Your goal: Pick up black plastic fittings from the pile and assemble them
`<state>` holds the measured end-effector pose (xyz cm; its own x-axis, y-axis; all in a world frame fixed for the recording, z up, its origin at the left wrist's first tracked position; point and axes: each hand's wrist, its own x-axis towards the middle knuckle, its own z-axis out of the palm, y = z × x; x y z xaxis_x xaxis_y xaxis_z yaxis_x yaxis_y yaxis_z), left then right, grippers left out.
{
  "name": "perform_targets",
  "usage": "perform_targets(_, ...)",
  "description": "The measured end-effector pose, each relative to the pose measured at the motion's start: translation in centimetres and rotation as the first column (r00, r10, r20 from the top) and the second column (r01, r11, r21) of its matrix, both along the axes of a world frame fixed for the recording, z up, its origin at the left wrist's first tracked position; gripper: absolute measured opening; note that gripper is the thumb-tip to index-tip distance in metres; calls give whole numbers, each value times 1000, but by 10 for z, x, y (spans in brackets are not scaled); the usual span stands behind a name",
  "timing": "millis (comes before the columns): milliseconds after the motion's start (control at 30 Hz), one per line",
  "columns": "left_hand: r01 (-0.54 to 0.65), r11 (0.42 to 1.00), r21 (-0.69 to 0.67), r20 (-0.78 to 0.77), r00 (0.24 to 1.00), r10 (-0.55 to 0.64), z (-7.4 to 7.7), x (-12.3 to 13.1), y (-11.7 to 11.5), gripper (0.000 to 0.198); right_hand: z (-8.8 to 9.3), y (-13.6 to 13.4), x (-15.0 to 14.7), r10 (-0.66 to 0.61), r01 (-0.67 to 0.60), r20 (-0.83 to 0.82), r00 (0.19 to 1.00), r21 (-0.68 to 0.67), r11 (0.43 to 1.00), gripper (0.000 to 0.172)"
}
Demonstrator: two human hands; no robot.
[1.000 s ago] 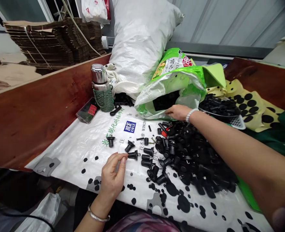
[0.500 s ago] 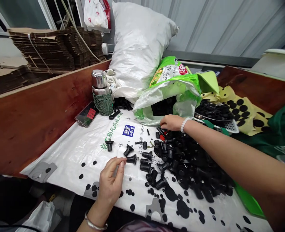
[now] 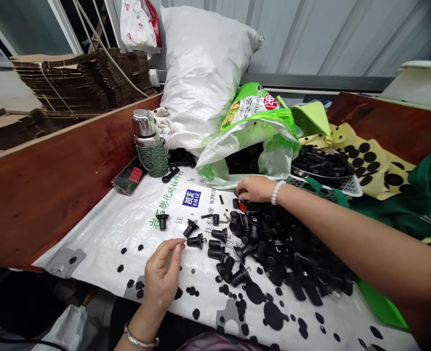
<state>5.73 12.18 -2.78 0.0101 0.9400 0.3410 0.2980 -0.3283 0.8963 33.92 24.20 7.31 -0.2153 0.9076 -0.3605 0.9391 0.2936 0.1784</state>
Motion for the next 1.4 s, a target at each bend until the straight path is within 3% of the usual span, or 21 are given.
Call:
perform_targets(133, 0, 1000, -19, 10, 1000, 0, 1, 1, -1, 16, -4, 0, -17, 46, -46, -9, 999, 12, 999, 24)
perform_targets(300, 25, 997, -70, 77, 997, -19, 3, 1, -1, 18, 3, 2, -41, 130, -128, -56, 990, 39, 991, 21)
perform_targets(567, 51, 979, -196, 249, 968, 0, 6, -3, 5, 25, -4, 26, -116, 301, -288, -194, 934, 94, 953, 21)
perform_targets(733, -22, 961, -274, 322, 940, 114, 6, -7, 5, 27, -3, 32, -143, 300, -286, -278, 913, 90, 954, 19)
perform_targets(833, -1, 956, -294, 315, 944, 98, 6, -9, 7, 30, 3, 21, -133, 309, -296, -266, 913, 88, 951, 20)
perform_targets(933, 0, 960, -281, 305, 948, 89, 6, -12, 8, 34, 12, 11, -102, 266, -245, -215, 940, 119, 962, 21)
perform_targets(1100, -20, 962, -272, 266, 959, 95, 6, -11, 8, 34, 20, 38, -26, -10, 19, -47, 999, 194, 981, 22)
perform_targets(1233, -58, 957, -284, 239, 962, 129, 11, -7, 6, 31, 4, 79, 17, -210, 200, 32, 977, 195, 960, 25)
perform_targets(1400, -75, 961, -266, 232, 963, 140, 15, -2, 5, 28, -21, 99, 32, -276, 271, 17, 961, 147, 951, 25)
